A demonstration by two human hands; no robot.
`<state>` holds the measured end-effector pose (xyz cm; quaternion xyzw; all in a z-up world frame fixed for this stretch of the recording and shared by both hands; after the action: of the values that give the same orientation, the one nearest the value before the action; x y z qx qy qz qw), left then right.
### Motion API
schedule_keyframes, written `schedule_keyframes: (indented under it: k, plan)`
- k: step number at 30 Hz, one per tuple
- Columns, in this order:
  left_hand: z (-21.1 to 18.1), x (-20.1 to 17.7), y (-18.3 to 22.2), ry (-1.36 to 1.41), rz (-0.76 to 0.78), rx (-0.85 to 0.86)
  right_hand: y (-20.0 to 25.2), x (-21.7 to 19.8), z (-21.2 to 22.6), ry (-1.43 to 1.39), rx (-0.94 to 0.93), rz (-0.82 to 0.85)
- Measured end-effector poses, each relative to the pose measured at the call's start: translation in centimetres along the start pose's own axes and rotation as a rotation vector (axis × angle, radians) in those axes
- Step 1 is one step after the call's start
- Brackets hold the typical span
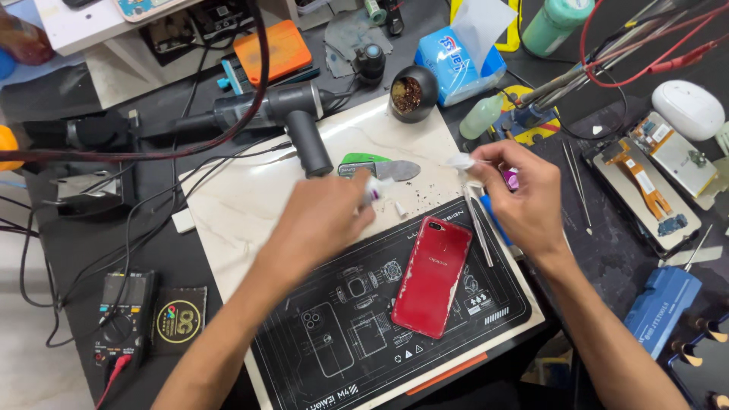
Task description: The person cleans the edges of a mobile phone back cover with a cloth and a liquid, then applies adhesive from a tube to the back of a red smartphone and presses a black screen assembly onto another device.
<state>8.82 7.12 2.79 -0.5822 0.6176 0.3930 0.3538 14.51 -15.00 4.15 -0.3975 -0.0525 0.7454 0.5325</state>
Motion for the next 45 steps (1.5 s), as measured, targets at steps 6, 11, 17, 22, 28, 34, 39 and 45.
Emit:
schedule_keyframes:
  k: [6, 11, 17, 22, 28, 34, 39, 45]
  plan:
    - [5.7, -5.3, -0.5, -0.053, -0.202, -0.133, -1.6, 1.9, 1.1, 0.289, -0.189, 0.152]
    - [12.1, -7.2, -0.6, 0.000, -0.182, -0.386, -3.2, 3.9, 4.1, 0.400, -0.340, 0.132]
    - [15.2, -7.1, -1.2, -0.064, -0.259, -0.367, -6.6, 14.0, 3.8, -0.067, -0.028, 0.311]
    - [15.7, -7.0, -1.8, -0.028, -0.273, -0.360, -7.9, 19.8, -0.3, -0.075, 0.286, 0.446]
    - [15.4, -9.8, -1.3, 0.024, -0.461, -0.353, -7.9, 21.7, -4.9, -0.564, 0.377, 0.331]
    - [11.5, -10.1, -0.9, 0.042, -0.460, -0.191, -6.3, 19.1, -4.0, -0.969, 0.562, 0.242]
    - [8.9, -8.8, -0.4, 0.013, -0.300, -0.077, -3.6, 15.5, -0.2, -1.099, 0.471, 0.245]
    - [5.6, -7.3, -0.8, -0.003, -0.317, 0.081, -1.2, 12.6, 0.3, -1.130, 0.547, 0.298]
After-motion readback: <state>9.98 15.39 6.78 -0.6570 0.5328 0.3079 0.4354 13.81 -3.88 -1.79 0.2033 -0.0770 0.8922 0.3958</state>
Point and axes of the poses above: each hand's wrist, its own y-axis away from the middle knuckle, its own x-axis out of the palm, z = x × y, the point moved 7 cm from there along -y, towards the middle knuckle, and after that the axes turned 15 degrees about -x, right-handed, at the moved point
